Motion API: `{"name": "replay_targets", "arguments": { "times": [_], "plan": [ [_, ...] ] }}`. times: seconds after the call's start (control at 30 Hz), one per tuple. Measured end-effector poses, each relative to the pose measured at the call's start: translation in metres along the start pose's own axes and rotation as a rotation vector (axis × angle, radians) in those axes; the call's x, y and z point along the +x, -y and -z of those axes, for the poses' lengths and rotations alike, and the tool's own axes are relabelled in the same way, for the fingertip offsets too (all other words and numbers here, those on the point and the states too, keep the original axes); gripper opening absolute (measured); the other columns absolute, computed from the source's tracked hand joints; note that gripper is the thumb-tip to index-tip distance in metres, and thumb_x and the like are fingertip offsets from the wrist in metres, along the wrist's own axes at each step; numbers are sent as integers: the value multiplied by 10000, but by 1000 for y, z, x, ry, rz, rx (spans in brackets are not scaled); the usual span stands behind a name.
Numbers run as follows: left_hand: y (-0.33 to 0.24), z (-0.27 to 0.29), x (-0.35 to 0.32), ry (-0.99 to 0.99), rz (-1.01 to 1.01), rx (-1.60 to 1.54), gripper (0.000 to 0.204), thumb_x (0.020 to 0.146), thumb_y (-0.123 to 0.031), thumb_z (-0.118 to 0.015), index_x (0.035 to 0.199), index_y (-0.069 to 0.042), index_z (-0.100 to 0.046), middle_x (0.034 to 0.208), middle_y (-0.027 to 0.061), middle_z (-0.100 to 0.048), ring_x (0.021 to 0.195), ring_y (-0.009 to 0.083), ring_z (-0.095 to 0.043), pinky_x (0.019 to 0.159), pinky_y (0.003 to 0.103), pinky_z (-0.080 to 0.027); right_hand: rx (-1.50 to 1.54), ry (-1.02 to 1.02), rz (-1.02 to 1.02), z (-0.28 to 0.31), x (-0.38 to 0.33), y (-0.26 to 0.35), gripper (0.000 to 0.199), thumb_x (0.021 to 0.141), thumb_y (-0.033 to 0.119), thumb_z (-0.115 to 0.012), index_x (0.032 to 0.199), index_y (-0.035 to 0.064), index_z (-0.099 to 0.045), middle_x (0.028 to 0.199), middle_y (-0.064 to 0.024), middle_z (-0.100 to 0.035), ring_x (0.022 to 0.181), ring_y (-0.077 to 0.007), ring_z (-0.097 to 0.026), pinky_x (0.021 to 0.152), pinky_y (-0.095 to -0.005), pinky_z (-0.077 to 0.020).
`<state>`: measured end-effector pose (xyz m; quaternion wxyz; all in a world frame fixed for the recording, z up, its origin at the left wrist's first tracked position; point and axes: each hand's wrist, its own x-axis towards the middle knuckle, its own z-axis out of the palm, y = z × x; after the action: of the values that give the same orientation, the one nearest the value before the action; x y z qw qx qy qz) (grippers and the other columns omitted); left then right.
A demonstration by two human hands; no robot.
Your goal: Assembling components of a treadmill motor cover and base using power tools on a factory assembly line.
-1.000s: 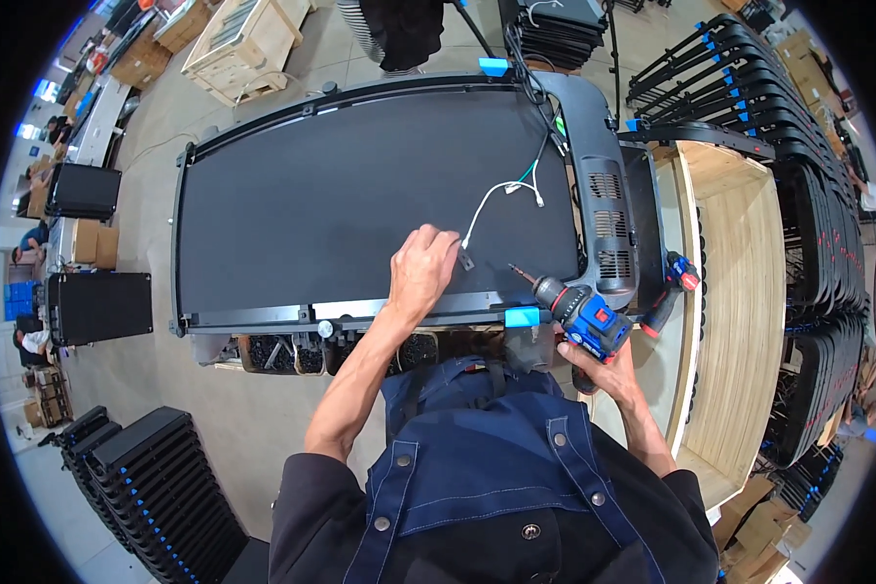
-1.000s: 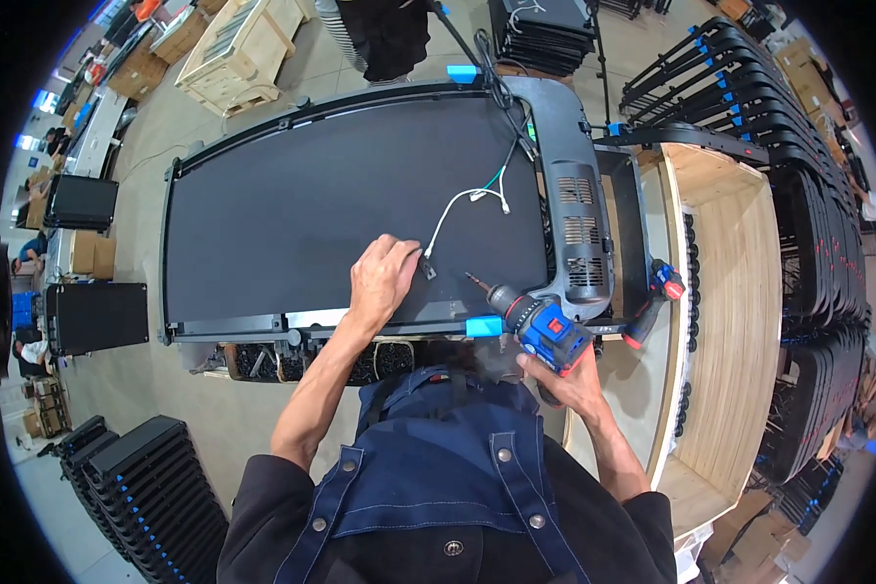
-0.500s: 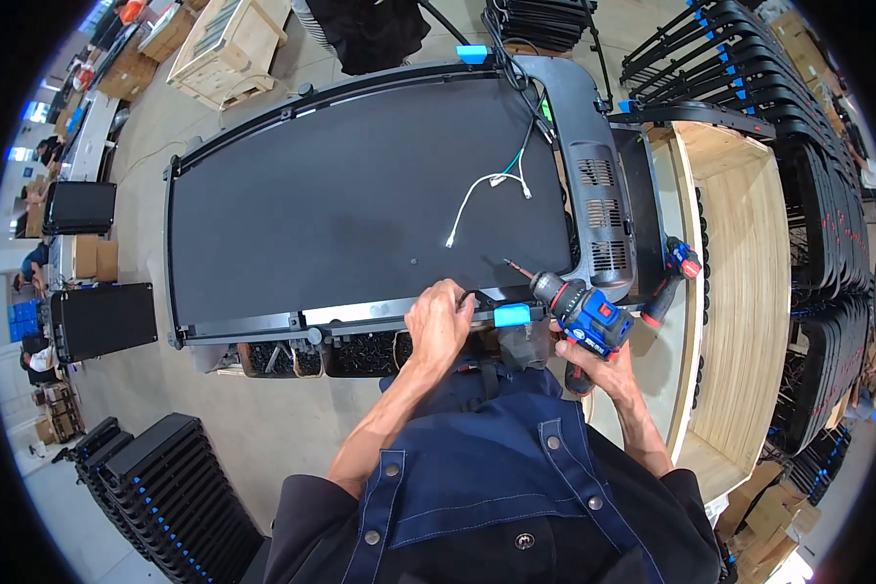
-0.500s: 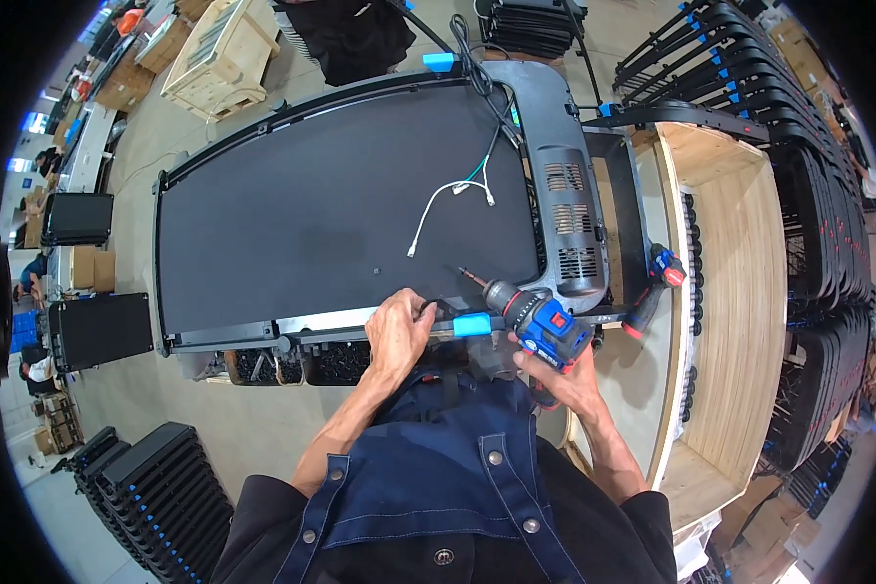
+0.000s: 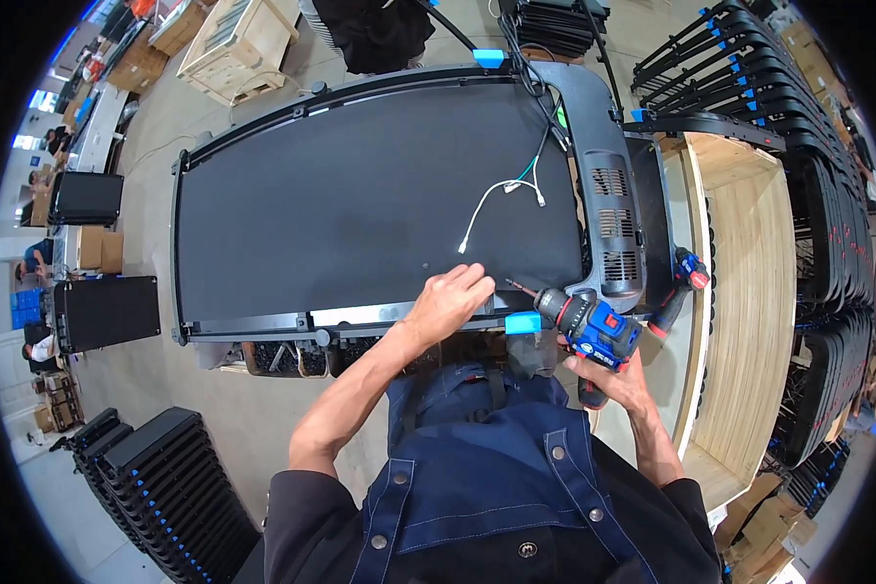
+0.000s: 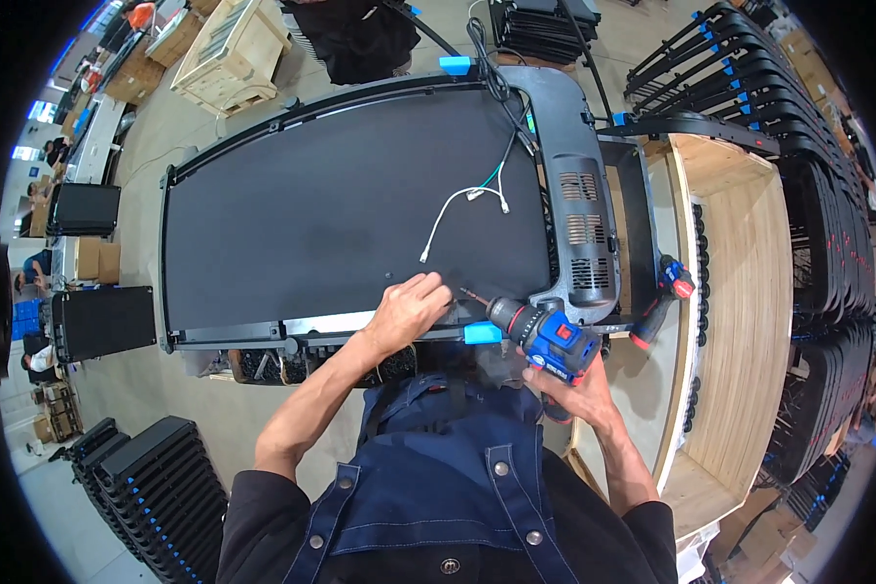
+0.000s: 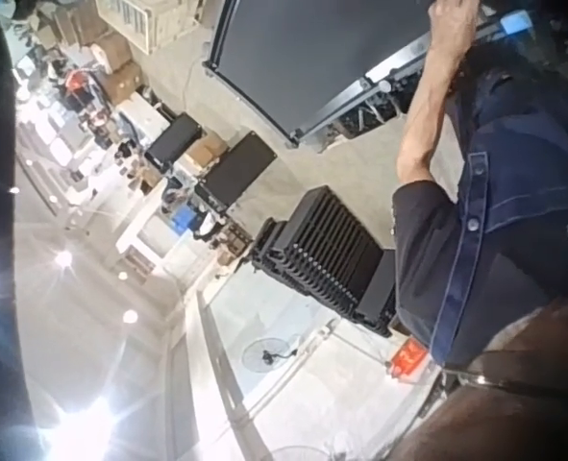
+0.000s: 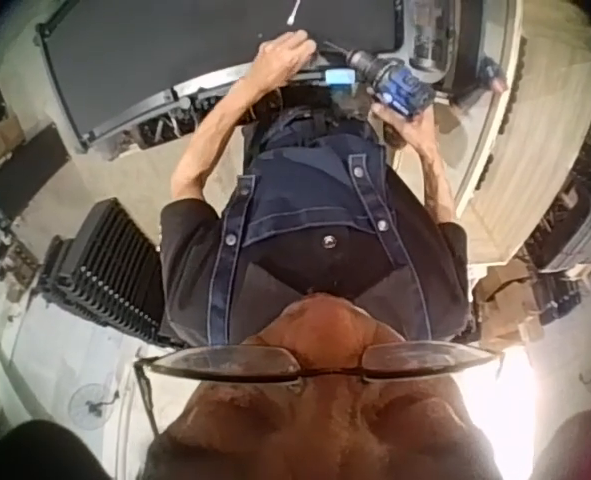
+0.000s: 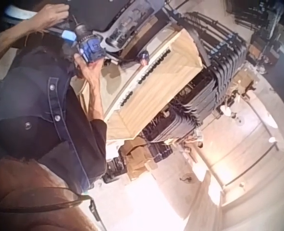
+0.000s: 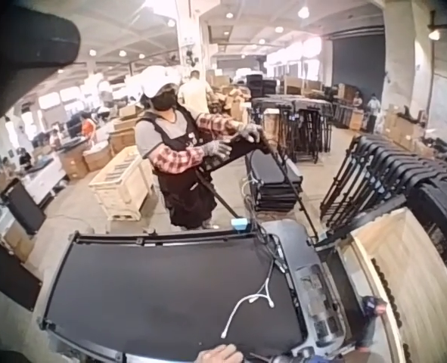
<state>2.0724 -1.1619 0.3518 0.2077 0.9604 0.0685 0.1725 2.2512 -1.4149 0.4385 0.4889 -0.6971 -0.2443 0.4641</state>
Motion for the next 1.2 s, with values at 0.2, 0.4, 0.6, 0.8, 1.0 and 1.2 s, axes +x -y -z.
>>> {"name": "replay_targets", "arguments": {
  "times": [0.2,0.4,0.6,0.8,1.0,1.2],
  "plan": [
    [8,-7,1,71,124,-141,193,852,-62,-706,1017,-65,-606,919,92,-554,901,307,-676,698,441,-587,-497,89,84,11,8,10,379,767,140,-845,1089,5,-696,937,-112,-758,843,-251,-736,830,-374,-579],
    [8,-9,3,80,140,-155,183,848,-48,-706,962,-48,-564,913,111,-551,885,327,-669,693,464,-581,-739,174,55,8,27,35,338,754,139,-846,1021,-9,-701,872,-136,-745,752,-257,-719,757,-374,-582],
    [6,-13,0,57,169,-159,193,845,-58,-713,937,-44,-544,913,110,-549,873,328,-665,672,471,-575,-848,285,61,-2,48,59,295,765,128,-783,1020,21,-678,858,-203,-722,818,-428,-693,744,-471,-546],
    [9,-17,-1,41,179,-172,189,854,-67,-712,926,-51,-538,905,110,-558,848,343,-667,671,478,-574,-932,351,54,-11,56,72,284,761,110,-770,1017,34,-674,821,-200,-712,803,-437,-684,730,-491,-537],
    [10,-20,-2,46,199,-185,181,866,-79,-709,925,-53,-540,916,109,-569,864,343,-671,672,477,-576,-932,346,70,-16,60,72,300,751,103,-768,1029,39,-678,817,-194,-712,799,-437,-685,729,-494,-539],
    [11,-17,-1,70,204,-188,173,872,-90,-705,925,-55,-545,921,106,-577,864,335,-674,669,473,-578,-937,346,43,-18,61,70,313,746,100,-769,1040,44,-676,836,-197,-716,817,-437,-691,730,-496,-542]
  ]
}}
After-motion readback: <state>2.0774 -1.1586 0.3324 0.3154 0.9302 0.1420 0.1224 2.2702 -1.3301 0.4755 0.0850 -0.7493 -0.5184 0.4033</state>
